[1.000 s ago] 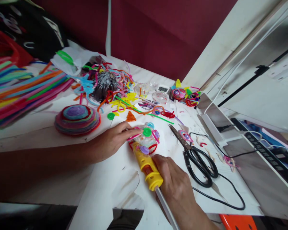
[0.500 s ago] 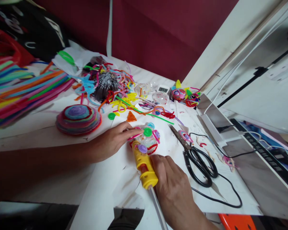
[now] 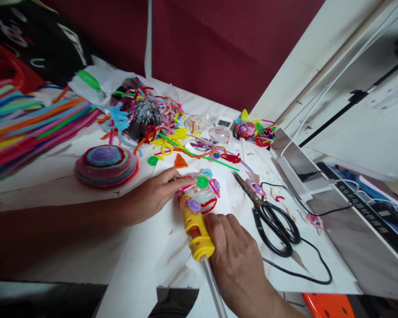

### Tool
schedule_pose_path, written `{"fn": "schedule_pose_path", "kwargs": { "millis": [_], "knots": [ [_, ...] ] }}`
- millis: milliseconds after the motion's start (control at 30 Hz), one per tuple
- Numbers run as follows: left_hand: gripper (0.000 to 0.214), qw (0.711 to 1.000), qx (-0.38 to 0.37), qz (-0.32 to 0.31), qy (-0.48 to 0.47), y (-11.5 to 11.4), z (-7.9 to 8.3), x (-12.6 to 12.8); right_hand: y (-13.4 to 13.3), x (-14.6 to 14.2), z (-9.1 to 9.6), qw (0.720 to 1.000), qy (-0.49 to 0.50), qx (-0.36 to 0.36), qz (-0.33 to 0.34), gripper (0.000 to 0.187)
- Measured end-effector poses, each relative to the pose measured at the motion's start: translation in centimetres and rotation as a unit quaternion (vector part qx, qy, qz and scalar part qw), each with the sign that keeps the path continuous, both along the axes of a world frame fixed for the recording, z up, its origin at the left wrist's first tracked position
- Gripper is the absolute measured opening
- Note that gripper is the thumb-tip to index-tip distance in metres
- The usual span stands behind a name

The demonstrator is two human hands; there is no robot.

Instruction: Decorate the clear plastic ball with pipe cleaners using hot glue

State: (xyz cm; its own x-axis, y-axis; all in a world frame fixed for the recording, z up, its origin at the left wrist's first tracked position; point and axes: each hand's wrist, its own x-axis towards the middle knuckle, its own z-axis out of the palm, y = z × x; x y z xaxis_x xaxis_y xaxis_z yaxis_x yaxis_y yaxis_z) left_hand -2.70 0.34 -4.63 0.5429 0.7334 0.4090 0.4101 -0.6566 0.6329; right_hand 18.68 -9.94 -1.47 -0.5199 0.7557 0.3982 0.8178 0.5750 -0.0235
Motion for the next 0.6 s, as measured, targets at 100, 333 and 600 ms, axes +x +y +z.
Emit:
{"fn": "schedule_pose_path", "kwargs": {
  "millis": [100,333,600],
  "knots": [
    [0.037,1.0,-0.026,0.001,-0.007,-0.1,0.4,0.1,0.0,0.0,-0.1,1.0,0.0,0.001,-0.001,0.022],
    [0.033,0.993,-0.103,0.024,-0.051,-0.3,1.4,0.3,0.0,-0.1,-0.2,1.0,-0.008,0.024,-0.003,0.022],
    [0.034,0.999,-0.037,0.014,-0.015,-0.2,0.8,0.0,0.1,-0.1,-0.5,0.999,-0.016,0.032,-0.007,0.021]
  ]
}}
